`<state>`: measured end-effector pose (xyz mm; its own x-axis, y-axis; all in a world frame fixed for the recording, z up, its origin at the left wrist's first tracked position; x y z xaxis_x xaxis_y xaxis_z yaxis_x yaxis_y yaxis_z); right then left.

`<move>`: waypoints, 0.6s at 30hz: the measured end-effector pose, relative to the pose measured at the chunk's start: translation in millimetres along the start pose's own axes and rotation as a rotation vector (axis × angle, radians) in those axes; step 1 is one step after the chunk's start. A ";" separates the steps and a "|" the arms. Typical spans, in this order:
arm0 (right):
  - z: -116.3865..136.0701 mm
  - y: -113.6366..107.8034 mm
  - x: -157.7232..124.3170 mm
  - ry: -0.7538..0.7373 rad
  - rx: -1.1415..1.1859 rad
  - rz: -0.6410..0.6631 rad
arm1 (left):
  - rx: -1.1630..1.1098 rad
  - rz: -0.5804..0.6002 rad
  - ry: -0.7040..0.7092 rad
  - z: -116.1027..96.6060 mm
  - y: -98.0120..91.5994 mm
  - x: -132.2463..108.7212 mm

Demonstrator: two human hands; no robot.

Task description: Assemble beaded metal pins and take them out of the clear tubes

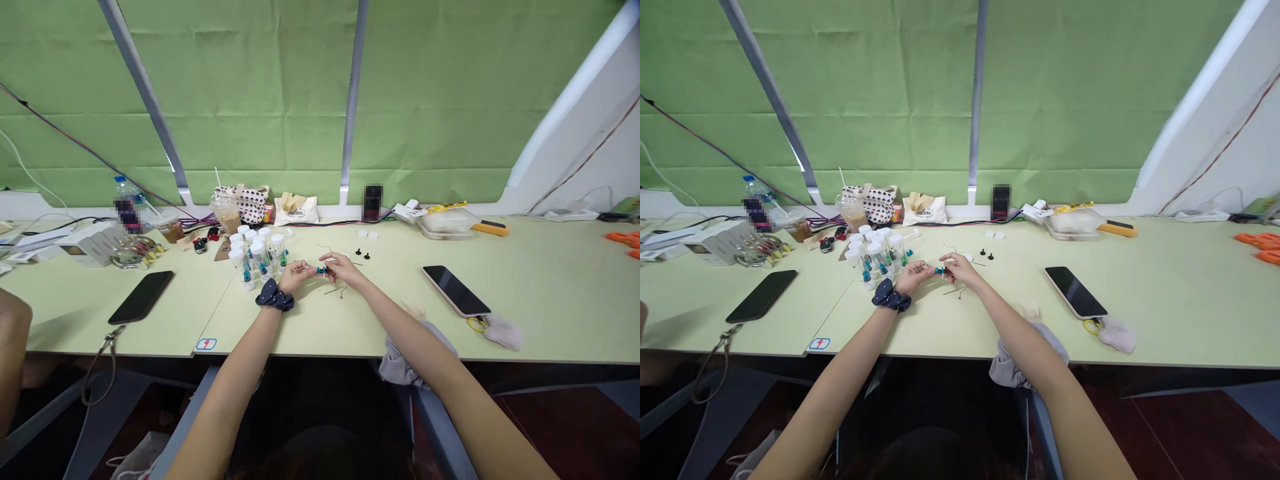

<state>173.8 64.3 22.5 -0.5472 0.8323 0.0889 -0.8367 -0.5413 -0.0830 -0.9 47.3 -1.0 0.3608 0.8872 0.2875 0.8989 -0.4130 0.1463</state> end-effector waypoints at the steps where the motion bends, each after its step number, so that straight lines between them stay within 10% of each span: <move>1: 1.6 0.7 -1.2 0.005 0.016 0.013 | -0.006 -0.001 0.006 -0.3 -0.3 0.1; 18: 0.2 -0.5 -1.4 0.019 0.011 0.020 | -0.004 -0.021 -0.005 -1.5 2.0 -0.3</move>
<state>175.0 63.4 22.7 -0.5636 0.8232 0.0685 -0.8258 -0.5592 -0.0734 0.4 46.0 0.7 0.3428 0.8967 0.2799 0.9053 -0.3949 0.1566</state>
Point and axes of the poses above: each hand's wrist, its own x-axis towards the middle knuckle, its own y-axis out of the palm, z = x × y, the point moved 2 cm from there along x, towards the middle knuckle, and after that the axes turned 7 degrees about z, right-handed, at the moved point
